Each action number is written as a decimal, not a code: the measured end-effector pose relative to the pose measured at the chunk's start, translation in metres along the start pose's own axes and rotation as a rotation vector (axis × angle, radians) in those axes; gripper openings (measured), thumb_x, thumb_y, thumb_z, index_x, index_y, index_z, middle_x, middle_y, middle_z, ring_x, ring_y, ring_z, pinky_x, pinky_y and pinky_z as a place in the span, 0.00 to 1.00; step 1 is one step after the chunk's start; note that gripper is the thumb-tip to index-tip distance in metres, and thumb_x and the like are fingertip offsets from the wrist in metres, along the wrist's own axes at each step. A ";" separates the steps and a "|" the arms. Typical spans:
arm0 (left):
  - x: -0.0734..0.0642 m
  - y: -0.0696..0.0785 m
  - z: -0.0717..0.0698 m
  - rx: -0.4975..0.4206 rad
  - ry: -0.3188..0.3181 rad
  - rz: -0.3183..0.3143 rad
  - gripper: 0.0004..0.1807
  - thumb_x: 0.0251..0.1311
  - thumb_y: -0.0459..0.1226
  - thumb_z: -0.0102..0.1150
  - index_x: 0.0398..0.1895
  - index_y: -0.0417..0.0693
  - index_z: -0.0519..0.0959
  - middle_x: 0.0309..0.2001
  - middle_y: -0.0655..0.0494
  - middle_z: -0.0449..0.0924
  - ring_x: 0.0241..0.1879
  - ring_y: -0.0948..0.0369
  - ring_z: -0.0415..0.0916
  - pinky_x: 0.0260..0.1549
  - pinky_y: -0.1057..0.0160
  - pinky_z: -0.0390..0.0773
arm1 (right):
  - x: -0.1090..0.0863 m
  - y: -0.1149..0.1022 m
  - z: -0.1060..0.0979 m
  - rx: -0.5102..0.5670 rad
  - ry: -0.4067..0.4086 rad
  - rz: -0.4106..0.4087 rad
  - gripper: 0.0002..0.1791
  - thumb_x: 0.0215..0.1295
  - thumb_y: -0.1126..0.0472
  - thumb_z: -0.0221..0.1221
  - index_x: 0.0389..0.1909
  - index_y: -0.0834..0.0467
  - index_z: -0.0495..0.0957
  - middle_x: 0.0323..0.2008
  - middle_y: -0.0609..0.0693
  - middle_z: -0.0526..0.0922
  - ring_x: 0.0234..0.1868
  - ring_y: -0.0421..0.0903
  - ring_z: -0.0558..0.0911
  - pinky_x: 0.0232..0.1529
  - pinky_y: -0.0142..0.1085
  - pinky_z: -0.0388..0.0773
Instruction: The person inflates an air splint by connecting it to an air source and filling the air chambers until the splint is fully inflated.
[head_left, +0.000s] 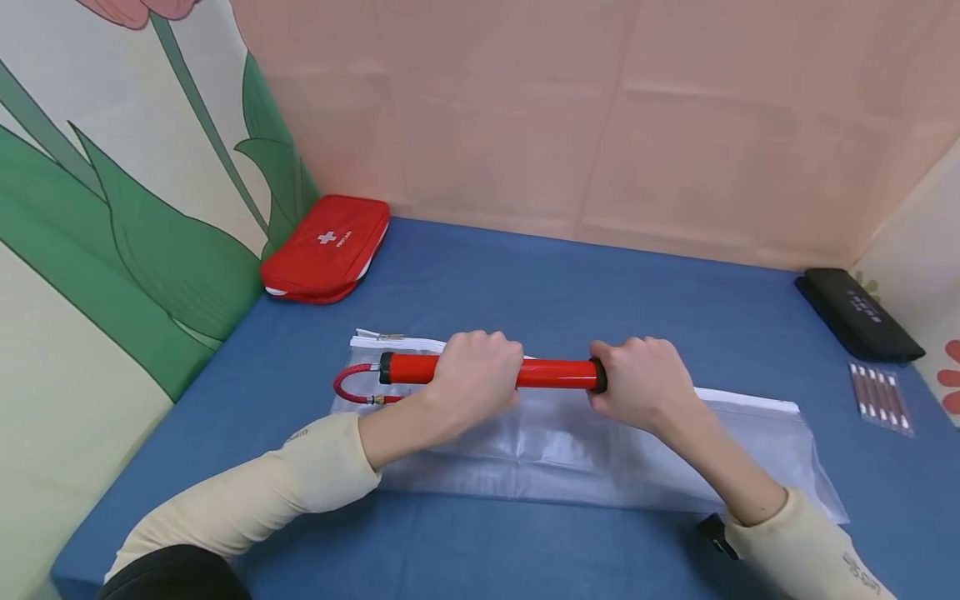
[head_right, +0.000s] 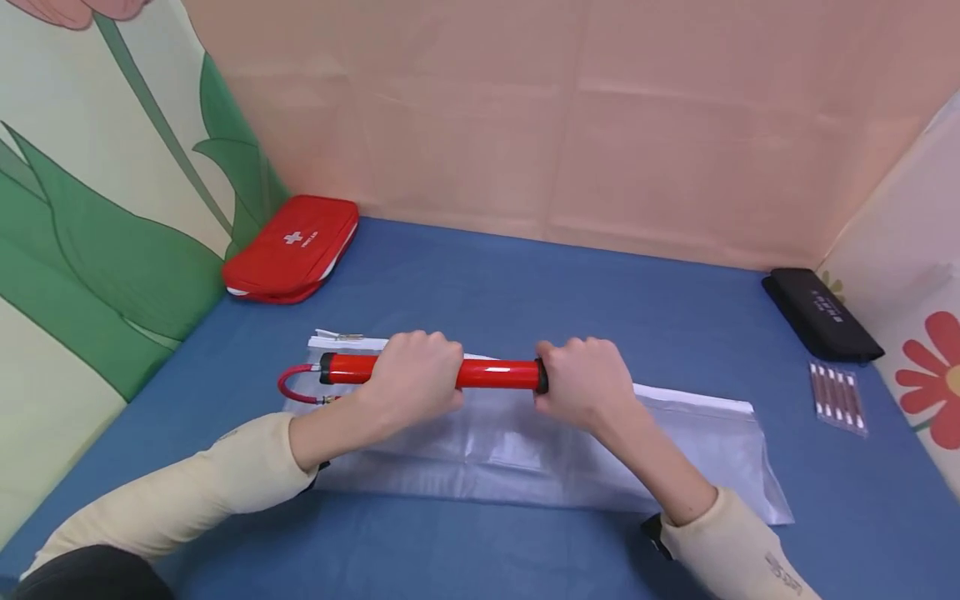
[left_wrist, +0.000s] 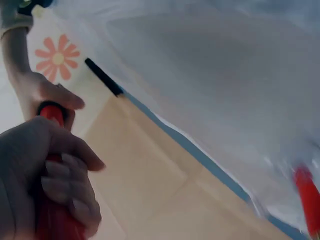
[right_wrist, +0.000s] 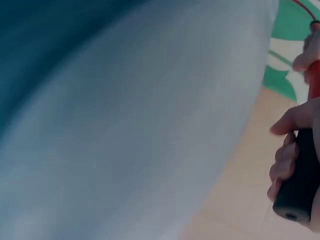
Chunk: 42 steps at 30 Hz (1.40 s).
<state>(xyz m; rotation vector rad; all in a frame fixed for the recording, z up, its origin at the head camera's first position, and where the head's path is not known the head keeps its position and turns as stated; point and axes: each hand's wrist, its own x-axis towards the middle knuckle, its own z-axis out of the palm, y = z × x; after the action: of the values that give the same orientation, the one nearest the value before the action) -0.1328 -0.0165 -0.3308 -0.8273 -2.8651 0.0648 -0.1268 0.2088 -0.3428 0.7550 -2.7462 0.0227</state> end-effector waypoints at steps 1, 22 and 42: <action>-0.001 -0.002 0.000 -0.007 -0.007 0.008 0.15 0.42 0.46 0.71 0.31 0.48 0.83 0.17 0.58 0.72 0.15 0.63 0.69 0.19 0.65 0.76 | -0.004 0.005 0.000 0.006 0.010 -0.005 0.11 0.41 0.62 0.64 0.20 0.53 0.69 0.10 0.42 0.60 0.11 0.40 0.61 0.14 0.34 0.59; -0.004 -0.015 0.002 -0.033 0.070 -0.031 0.15 0.39 0.44 0.74 0.29 0.46 0.83 0.19 0.55 0.74 0.16 0.60 0.70 0.20 0.62 0.78 | -0.014 0.038 -0.009 -0.040 0.083 -0.016 0.14 0.41 0.64 0.62 0.16 0.54 0.64 0.09 0.42 0.56 0.11 0.41 0.57 0.13 0.33 0.52; -0.001 -0.010 -0.009 -0.033 0.044 0.011 0.11 0.41 0.43 0.70 0.27 0.48 0.82 0.15 0.58 0.69 0.15 0.63 0.66 0.17 0.65 0.75 | -0.004 0.011 -0.008 0.013 0.104 -0.049 0.11 0.42 0.64 0.64 0.21 0.53 0.69 0.11 0.40 0.57 0.12 0.39 0.58 0.14 0.34 0.55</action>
<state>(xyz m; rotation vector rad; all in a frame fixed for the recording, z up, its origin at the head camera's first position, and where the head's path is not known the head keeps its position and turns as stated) -0.1360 -0.0256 -0.3215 -0.8395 -2.8280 0.0001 -0.1265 0.2212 -0.3359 0.8012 -2.6308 0.0672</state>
